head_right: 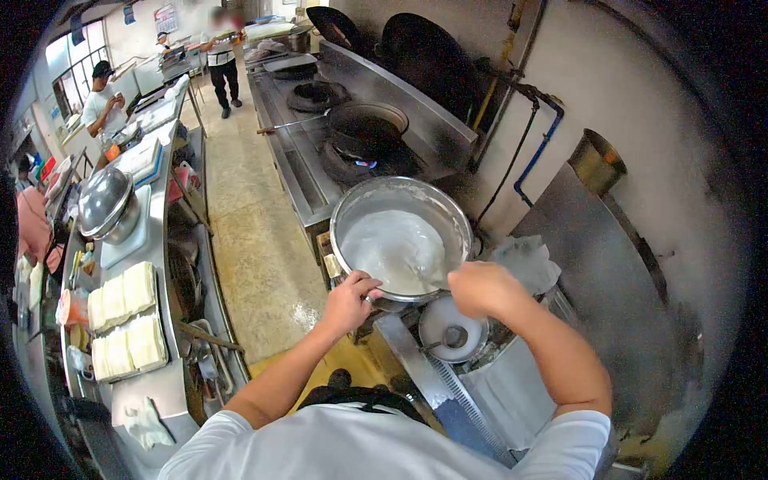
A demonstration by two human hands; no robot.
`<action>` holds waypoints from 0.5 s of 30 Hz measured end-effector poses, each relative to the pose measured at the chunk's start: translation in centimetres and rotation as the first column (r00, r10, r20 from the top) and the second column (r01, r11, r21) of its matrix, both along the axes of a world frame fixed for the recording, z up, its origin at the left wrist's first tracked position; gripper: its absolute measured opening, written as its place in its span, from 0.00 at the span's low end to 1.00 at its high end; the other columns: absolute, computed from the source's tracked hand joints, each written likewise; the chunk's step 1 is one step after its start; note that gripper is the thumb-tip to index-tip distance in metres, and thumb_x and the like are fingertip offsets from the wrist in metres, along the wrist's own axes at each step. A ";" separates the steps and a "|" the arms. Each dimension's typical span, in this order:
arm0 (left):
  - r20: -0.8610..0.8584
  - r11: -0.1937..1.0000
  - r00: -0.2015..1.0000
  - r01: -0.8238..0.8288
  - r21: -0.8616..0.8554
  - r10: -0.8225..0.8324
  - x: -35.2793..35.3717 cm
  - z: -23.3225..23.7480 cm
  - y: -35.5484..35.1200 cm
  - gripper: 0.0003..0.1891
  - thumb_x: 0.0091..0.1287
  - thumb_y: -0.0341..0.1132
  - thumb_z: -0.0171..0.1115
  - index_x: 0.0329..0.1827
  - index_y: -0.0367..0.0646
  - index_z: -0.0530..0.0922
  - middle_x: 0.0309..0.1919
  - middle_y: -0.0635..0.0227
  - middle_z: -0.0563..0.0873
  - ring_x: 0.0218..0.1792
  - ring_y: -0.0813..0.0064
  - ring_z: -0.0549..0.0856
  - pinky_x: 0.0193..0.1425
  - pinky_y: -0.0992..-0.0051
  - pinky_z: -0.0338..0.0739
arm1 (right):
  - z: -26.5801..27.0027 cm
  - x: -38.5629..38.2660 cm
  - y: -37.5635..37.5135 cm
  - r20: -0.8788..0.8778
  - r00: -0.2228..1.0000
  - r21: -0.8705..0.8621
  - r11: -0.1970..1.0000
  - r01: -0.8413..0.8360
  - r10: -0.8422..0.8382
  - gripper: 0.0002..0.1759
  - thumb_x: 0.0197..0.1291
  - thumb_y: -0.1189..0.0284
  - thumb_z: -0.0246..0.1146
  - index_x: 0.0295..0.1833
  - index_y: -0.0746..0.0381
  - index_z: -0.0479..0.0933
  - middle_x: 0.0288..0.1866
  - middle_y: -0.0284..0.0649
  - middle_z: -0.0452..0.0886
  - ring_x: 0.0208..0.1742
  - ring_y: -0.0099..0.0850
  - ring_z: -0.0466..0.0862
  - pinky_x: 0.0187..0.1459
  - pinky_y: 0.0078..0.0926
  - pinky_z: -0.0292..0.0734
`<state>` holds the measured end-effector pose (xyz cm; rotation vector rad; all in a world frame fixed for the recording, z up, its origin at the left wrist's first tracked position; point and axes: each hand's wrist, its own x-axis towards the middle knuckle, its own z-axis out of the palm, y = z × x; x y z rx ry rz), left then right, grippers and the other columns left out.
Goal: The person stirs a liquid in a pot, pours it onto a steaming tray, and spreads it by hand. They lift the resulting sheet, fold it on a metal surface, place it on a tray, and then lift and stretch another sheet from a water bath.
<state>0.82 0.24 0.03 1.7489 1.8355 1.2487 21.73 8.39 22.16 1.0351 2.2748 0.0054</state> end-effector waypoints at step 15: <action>-0.009 1.000 1.000 0.001 0.021 -0.001 -0.1 0.3 0.0 0.10 0.70 0.39 0.71 0.50 0.47 0.90 0.49 0.62 0.87 0.44 0.55 0.90 0.47 0.60 0.85 | -11.2 2.6 -0.3 -0.181 0.976 0.305 0.950 -0.064 0.124 0.17 0.59 0.73 0.65 0.49 0.75 0.85 0.38 0.53 0.89 0.43 0.42 0.92 0.39 0.39 0.90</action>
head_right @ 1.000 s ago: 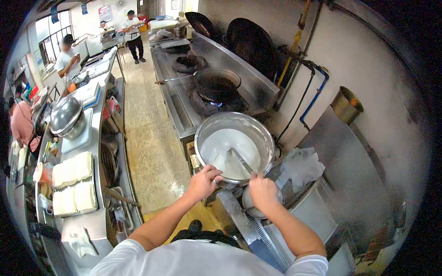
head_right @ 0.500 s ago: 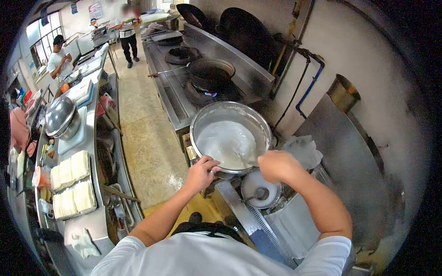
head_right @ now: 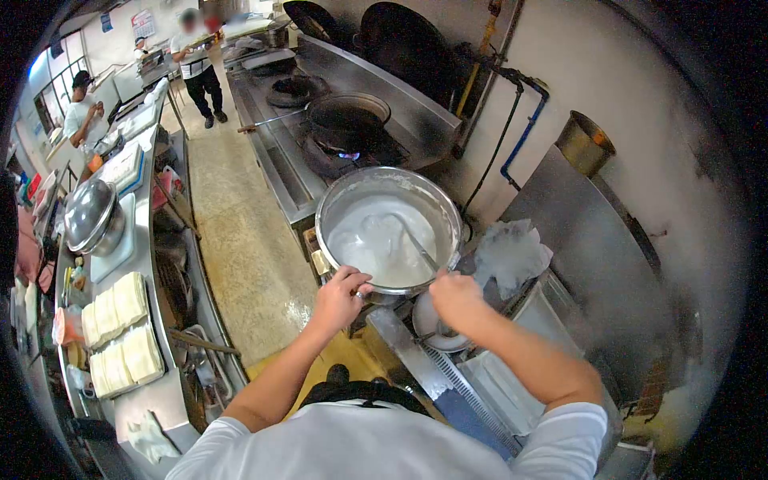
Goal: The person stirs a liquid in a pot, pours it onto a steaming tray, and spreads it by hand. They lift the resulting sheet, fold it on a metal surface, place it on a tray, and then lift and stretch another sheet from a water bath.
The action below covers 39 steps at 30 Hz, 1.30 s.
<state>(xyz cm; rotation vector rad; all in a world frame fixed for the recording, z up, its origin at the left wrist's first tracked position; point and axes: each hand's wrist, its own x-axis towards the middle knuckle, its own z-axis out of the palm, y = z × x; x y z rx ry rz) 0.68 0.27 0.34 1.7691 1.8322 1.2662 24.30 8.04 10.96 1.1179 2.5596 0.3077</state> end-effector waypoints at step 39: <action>-0.058 0.998 0.996 -0.062 -0.011 0.062 1.2 -0.3 0.0 0.11 0.71 0.40 0.69 0.52 0.48 0.89 0.51 0.65 0.87 0.46 0.55 0.89 0.50 0.58 0.84 | -3.4 7.2 -3.4 -0.560 0.261 -0.814 0.581 0.001 -0.786 0.19 0.74 0.70 0.58 0.63 0.66 0.82 0.26 0.31 0.80 0.28 0.20 0.76 0.33 0.24 0.73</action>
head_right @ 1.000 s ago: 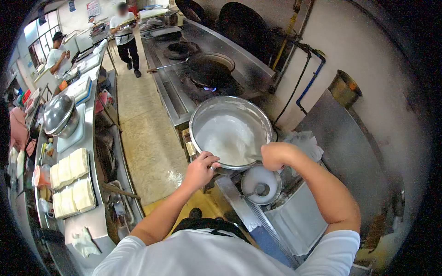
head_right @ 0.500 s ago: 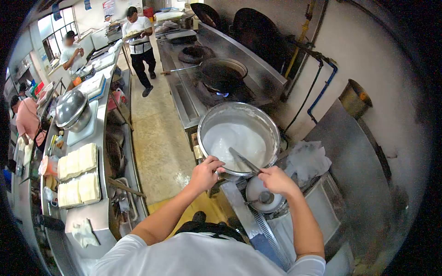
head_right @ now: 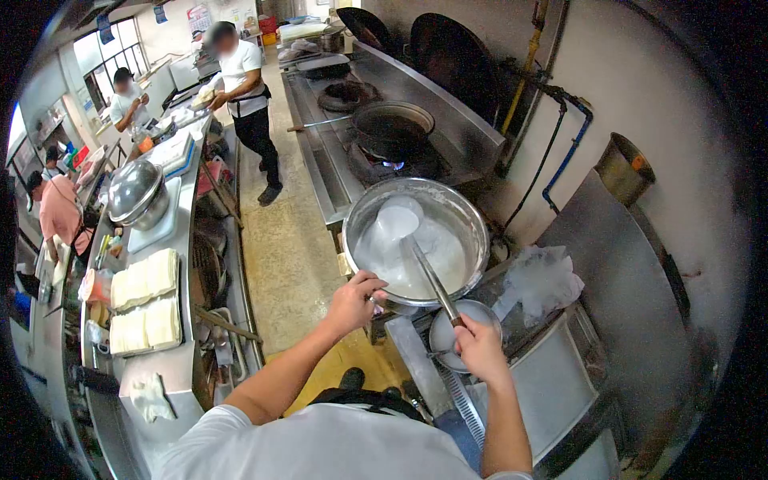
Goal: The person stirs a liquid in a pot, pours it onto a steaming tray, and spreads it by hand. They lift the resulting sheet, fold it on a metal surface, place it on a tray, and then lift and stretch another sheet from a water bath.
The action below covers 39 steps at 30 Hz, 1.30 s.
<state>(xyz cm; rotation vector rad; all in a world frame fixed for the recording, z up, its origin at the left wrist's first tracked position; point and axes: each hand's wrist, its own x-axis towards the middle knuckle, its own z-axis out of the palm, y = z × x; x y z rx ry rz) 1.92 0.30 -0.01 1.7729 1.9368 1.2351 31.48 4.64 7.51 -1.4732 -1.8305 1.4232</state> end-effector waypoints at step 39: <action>0.459 0.835 0.702 0.396 0.383 -0.544 12.3 8.3 14.1 0.13 0.53 0.12 0.56 0.32 0.38 0.84 0.63 0.55 0.88 0.73 0.52 0.79 0.74 0.57 0.73 | -25.1 5.2 -2.2 -0.226 0.459 -0.826 0.419 0.377 -0.859 0.14 0.75 0.72 0.57 0.62 0.65 0.68 0.53 0.46 0.75 0.47 0.58 0.87 0.41 0.62 0.87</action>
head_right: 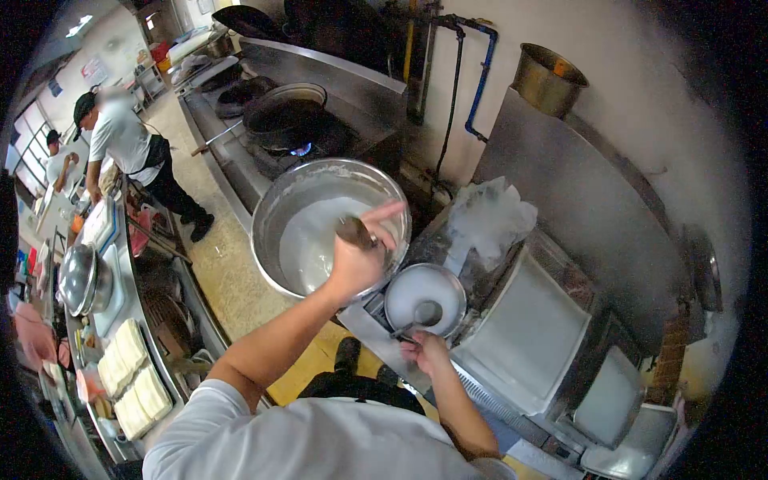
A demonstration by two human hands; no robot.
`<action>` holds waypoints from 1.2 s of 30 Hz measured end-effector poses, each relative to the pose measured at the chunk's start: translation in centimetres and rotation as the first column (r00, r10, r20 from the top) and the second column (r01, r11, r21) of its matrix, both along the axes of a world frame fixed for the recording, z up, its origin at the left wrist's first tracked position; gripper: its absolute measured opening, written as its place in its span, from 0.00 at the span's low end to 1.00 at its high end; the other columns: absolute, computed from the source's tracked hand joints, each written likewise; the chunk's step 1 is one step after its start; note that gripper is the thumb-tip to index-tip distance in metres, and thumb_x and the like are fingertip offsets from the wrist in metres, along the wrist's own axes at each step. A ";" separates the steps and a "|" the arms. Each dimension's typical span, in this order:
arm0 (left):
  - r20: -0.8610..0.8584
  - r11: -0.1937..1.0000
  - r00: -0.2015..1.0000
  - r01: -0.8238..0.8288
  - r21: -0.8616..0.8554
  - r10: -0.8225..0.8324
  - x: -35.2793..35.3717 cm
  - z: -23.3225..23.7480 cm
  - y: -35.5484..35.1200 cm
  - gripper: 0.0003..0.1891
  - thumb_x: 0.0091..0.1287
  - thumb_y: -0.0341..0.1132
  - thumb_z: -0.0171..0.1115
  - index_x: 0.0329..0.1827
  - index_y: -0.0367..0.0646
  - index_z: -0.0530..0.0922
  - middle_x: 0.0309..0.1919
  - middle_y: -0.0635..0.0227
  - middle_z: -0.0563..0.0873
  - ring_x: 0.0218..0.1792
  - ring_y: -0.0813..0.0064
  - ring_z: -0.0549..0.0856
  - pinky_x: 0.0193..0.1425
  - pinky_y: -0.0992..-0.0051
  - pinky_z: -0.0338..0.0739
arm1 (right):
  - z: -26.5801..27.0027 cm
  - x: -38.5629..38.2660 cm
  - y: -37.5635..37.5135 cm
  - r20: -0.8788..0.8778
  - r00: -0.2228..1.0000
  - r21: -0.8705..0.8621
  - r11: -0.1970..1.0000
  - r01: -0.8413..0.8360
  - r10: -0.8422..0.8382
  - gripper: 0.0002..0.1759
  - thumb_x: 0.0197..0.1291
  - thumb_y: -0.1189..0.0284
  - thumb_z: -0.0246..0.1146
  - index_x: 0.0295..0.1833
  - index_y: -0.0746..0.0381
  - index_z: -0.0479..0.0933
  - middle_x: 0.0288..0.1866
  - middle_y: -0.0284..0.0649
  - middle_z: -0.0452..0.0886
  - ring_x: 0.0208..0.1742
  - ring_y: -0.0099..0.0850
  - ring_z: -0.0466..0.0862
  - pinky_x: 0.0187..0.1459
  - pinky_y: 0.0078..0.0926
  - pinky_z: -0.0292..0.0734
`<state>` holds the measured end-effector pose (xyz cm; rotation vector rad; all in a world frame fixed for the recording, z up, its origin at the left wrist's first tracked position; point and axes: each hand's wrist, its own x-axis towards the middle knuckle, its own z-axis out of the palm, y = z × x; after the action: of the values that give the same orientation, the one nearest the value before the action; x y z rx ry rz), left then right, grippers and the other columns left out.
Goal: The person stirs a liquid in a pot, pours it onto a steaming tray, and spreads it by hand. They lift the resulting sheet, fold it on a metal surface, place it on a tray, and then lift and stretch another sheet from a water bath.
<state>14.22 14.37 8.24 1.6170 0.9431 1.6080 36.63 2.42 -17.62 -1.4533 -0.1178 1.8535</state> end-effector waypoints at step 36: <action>0.420 0.955 0.858 -0.276 -0.109 0.296 -26.1 -7.1 4.6 0.13 0.62 0.08 0.48 0.33 0.38 0.71 0.55 0.45 0.85 0.51 0.45 0.91 0.55 0.58 0.86 | 20.2 -17.9 25.1 0.947 -0.226 -0.140 0.338 -0.931 -0.229 0.13 0.65 0.79 0.55 0.47 0.69 0.85 0.41 0.58 0.88 0.48 0.57 0.88 0.49 0.46 0.84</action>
<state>-11.90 18.92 1.19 1.0477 0.9986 2.0235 18.75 27.55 2.59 -1.6886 -2.3915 0.2059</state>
